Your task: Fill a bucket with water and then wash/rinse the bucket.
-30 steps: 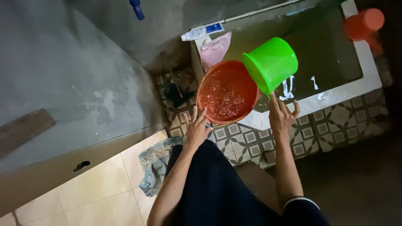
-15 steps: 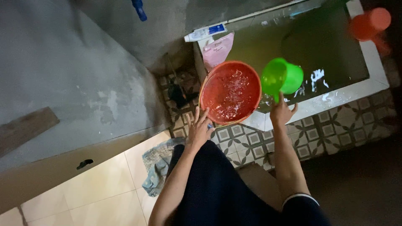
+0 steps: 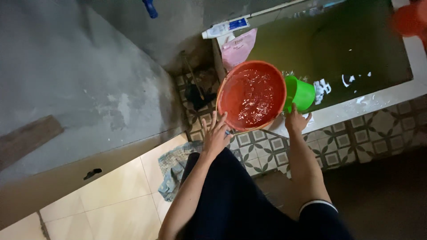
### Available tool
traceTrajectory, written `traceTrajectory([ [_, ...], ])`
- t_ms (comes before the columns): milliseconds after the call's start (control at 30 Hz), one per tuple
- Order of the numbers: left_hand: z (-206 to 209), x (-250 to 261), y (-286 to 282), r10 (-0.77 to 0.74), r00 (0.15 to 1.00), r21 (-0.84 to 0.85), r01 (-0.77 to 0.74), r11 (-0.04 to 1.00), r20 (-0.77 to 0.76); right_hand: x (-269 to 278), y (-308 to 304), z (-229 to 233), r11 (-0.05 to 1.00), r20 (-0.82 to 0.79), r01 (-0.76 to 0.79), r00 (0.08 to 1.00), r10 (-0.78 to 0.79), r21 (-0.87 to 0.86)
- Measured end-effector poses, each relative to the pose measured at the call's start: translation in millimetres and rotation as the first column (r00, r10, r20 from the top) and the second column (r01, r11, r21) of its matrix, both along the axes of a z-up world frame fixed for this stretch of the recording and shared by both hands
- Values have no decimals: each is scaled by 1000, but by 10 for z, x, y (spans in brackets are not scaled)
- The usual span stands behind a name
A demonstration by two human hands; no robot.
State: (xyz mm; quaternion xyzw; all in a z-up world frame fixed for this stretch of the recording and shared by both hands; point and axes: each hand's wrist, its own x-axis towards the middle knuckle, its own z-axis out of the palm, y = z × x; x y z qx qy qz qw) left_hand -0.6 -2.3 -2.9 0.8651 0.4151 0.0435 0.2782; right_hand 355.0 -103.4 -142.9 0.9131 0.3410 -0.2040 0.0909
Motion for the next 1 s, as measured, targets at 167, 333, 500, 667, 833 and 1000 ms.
traceTrajectory([
  [167,48,5,35,-18,998,-24,17,1000,-60,209,-60,-638,998,42,-62,997,61,21],
  [333,-35,-15,29,-39,998,13,39,999,-44,108,130,-390,999,-63,-19,998,16,-51],
  [500,-91,-13,18,-21,999,-10,21,1000,-32,104,255,-374,999,-124,45,991,-44,4],
  [667,44,9,32,-30,997,-22,29,999,-69,152,276,-472,997,-132,39,991,-30,69],
  [833,42,-24,43,-42,997,-45,39,998,-69,79,194,-444,971,-134,155,982,-132,181],
  [1000,-65,-19,14,-35,999,-27,34,999,-24,46,4,-448,731,-197,315,949,-246,606],
])
